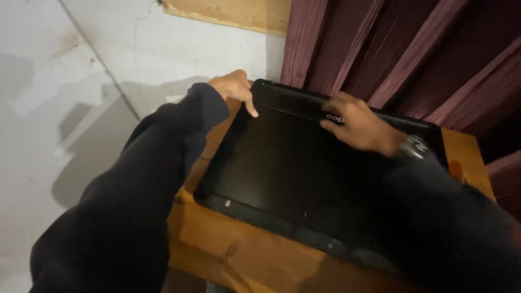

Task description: Disassembling a computer monitor by removing screws and prying off the front bezel

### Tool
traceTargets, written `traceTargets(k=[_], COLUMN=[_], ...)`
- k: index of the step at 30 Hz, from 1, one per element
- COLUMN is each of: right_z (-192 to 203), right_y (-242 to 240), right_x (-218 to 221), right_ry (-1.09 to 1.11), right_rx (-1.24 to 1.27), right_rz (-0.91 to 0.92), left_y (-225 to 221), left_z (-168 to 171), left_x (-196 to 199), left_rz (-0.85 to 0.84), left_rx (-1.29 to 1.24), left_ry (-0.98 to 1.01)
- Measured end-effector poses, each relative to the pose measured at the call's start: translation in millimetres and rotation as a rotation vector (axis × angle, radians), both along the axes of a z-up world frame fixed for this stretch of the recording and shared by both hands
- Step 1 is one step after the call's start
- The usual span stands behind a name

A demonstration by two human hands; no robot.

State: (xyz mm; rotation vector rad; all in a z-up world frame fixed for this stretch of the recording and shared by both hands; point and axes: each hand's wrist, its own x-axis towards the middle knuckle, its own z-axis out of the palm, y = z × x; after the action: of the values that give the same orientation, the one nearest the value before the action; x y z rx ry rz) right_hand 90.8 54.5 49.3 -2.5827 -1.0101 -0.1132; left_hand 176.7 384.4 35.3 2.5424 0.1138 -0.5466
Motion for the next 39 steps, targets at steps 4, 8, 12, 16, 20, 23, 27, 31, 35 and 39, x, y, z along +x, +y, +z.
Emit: traceTargets(k=[4, 8, 12, 16, 20, 23, 27, 31, 35, 39], right_z=[-38, -55, -36, -55, -54, -46, -65, -46, -22, -33], right_y=[40, 102, 117, 121, 124, 123, 115, 96, 77, 54], right_x=[78, 117, 110, 134, 116, 112, 147, 128, 96, 95], right_ry=[-0.015, 0.046, -0.004, 0.000, -0.177, -0.157, -0.116, -0.011, -0.043, -0.085], right_rx=[0.031, -0.013, 0.030, -0.001, -0.082, 0.026, 0.090, 0.101, -0.026, -0.063], right_rz=[-0.068, -0.234, -0.093, -0.156, -0.167, -0.141, -0.126, -0.199, -0.192, -0.201], left_y=[-3, -6, 11, 3, -9, -11, -6, -12, -39, -51], left_z=[23, 20, -13, -10, 9, 1, -3, 3, -12, -28], left_x=[-32, -10, 0, -9, -22, -20, -13, 0, 4, 12], left_rz=[0.073, 0.140, 0.167, 0.090, 0.029, 0.008, -0.086, -0.251, -0.403, -0.332], left_rx=[-0.056, -0.024, -0.131, -0.200, -0.214, -0.098, -0.053, -0.055, 0.006, 0.042], left_ry=[-0.025, 0.370, 0.142, 0.009, 0.002, -0.095, -0.121, -0.399, -0.755, -0.807])
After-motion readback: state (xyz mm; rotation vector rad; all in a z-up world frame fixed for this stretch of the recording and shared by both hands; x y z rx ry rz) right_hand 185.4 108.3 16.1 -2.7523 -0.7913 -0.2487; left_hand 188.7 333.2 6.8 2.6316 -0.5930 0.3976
